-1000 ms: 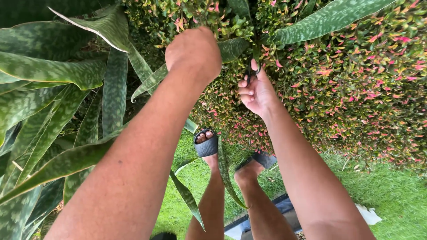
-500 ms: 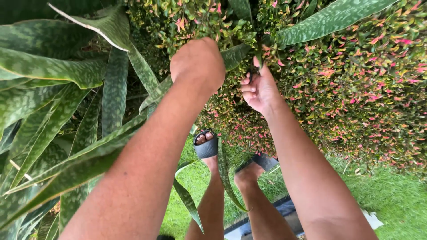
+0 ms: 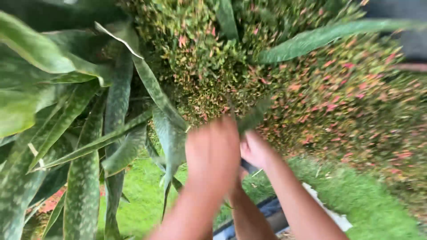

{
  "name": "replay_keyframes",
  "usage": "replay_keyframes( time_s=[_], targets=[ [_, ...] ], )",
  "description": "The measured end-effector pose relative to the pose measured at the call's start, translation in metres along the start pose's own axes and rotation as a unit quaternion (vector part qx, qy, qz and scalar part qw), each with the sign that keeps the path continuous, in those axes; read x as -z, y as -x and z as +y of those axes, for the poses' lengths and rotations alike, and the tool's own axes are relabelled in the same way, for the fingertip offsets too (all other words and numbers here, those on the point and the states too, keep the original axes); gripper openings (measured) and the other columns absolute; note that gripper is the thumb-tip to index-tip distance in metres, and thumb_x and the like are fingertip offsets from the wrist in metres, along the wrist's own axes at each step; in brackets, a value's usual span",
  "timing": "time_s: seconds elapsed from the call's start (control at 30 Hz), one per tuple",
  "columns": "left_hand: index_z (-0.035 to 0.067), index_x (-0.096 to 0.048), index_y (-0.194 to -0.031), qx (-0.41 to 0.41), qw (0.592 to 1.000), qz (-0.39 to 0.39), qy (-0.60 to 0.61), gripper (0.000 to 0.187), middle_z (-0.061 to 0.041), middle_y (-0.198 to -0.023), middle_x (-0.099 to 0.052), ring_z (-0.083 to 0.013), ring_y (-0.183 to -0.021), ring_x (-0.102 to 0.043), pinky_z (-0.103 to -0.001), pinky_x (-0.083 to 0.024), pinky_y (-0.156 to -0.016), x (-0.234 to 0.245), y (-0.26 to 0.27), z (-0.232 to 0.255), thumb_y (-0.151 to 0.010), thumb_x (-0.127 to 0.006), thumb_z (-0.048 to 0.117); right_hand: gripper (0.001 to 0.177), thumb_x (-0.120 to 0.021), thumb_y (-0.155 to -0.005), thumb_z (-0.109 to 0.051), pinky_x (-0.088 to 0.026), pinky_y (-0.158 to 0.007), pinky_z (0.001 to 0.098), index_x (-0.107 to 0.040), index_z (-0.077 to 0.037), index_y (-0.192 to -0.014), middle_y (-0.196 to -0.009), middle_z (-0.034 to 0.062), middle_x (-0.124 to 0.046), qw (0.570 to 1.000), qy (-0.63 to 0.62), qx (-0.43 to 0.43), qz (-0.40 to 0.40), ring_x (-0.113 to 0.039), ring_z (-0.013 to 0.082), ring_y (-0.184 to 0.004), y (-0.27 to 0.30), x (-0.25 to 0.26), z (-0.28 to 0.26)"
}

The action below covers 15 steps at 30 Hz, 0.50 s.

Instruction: Pruning snake plants and other garden plants using scissors.

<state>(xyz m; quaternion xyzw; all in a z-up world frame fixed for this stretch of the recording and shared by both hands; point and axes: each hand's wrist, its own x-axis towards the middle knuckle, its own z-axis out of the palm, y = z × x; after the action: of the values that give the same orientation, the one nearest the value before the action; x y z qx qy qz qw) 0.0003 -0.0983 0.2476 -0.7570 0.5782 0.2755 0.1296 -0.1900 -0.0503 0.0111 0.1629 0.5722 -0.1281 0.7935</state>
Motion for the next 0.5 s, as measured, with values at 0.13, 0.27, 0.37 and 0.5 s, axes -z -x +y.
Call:
replay_keyframes(
  time_s=[0.13, 0.27, 0.37, 0.5],
  targets=[
    [0.012, -0.064, -0.091, 0.007, 0.995, 0.096, 0.029, 0.010, -0.009, -0.082, -0.070, -0.0230, -0.071, -0.069, -0.039, -0.054, -0.059, -0.153, 0.012, -0.048, -0.084, -0.065, 0.019, 0.025, -0.057, -0.098, -0.031, -0.038, -0.050, 0.0250, -0.060, -0.010, -0.086, -0.071, 0.0004, -0.062, 0.974, 0.192, -0.063, 0.104, -0.042, 0.0084, -0.052, 0.133, 0.001, 0.024],
    [0.014, -0.068, -0.106, 0.145, 0.905, 0.397, -0.057, 0.018, -0.014, -0.100, -0.072, -0.0301, -0.094, -0.064, -0.046, -0.051, -0.081, -0.506, 0.044, -0.075, -0.097, -0.056, 0.024, 0.038, -0.070, -0.091, -0.049, -0.023, -0.037, 0.0201, -0.057, -0.013, -0.086, -0.069, -0.0042, -0.057, 0.980, 0.168, -0.106, 0.000, -0.036, 0.0029, -0.045, 0.152, 0.085, 0.045],
    [0.009, -0.063, -0.100, 0.348, 0.777, 0.222, 0.475, 0.023, -0.012, -0.096, -0.071, -0.0280, -0.087, -0.068, -0.046, -0.055, -0.076, -0.435, 0.050, -0.066, -0.088, -0.070, 0.028, 0.034, -0.069, -0.093, -0.047, -0.028, -0.043, 0.0205, -0.055, -0.016, -0.089, -0.073, -0.0022, -0.057, 0.978, 0.171, -0.088, 0.085, -0.038, 0.0044, -0.048, 0.192, 0.053, 0.043],
    [0.009, -0.060, -0.104, 0.232, 0.933, 0.240, 0.133, 0.016, -0.013, -0.102, -0.066, -0.0302, -0.095, -0.065, -0.045, -0.055, -0.084, -0.512, 0.043, -0.082, -0.102, -0.058, 0.024, 0.031, -0.067, -0.089, -0.047, -0.022, -0.039, 0.0207, -0.055, -0.018, -0.087, -0.072, -0.0020, -0.058, 0.965, 0.232, -0.073, 0.097, -0.036, 0.0043, -0.046, 0.207, 0.028, 0.037]
  ],
)
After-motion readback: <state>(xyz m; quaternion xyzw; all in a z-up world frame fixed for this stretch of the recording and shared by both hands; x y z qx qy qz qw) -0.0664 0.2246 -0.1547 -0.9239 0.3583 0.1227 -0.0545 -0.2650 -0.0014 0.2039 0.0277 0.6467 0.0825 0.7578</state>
